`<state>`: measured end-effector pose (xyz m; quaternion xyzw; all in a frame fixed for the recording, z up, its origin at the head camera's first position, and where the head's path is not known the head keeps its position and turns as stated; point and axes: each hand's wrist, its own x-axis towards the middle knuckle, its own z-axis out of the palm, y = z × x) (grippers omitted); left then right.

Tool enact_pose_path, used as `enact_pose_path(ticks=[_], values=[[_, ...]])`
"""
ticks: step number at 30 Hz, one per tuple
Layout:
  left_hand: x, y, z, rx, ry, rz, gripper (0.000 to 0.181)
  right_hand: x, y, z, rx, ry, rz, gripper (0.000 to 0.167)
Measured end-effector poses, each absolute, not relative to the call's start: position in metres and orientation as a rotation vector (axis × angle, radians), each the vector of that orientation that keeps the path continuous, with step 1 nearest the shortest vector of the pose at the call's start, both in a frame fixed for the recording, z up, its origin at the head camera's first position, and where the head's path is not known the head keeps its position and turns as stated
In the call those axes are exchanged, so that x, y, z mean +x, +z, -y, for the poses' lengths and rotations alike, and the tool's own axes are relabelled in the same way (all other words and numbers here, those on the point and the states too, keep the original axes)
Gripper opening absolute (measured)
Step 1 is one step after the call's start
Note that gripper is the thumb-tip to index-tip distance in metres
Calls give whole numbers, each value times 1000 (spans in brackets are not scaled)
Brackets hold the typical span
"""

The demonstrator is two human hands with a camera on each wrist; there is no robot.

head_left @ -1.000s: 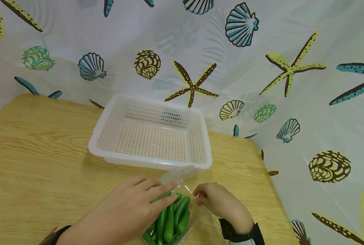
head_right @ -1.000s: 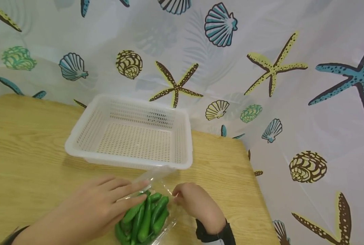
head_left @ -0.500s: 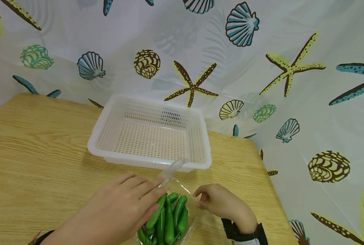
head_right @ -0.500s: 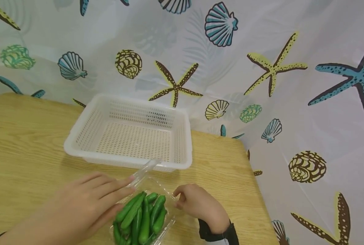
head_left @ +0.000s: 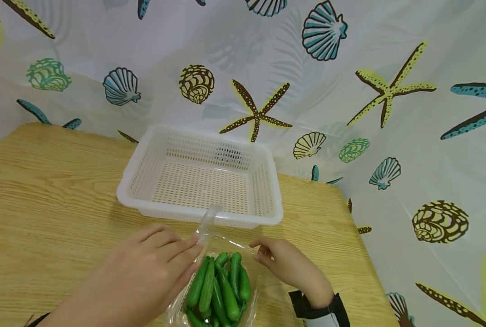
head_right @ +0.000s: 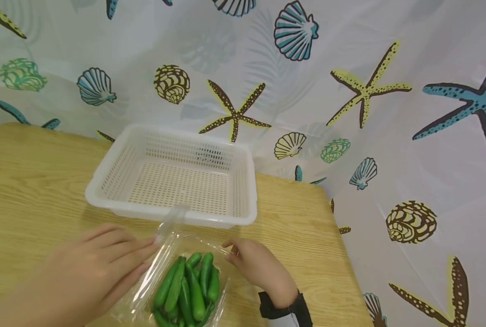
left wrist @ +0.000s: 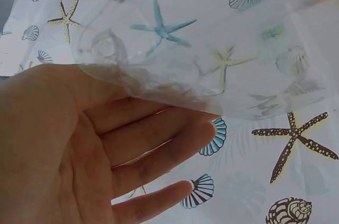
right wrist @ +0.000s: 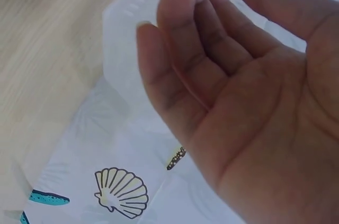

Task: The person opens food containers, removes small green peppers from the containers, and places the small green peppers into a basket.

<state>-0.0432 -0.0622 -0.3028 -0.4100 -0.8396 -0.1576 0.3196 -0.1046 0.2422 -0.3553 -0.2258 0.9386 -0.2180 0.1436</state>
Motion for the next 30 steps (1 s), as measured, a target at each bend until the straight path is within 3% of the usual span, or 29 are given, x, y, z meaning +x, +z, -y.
enact_pose_path(ticks=[6,14,21,30], values=[[-41,-304,76,-974,-452,2349,69,-106,-357,-245,-616,-659,-2685,29],[-47,-305,99,-810,-481,2548,30,-105,-352,-251,-650,-755,-2564,36],[-74,-304,121,-652,-565,2916,41,-107,-353,-248,-627,-753,-2603,38],[-108,-317,147,-631,-855,3229,59,-109,-356,-249,-604,-795,-2616,42]])
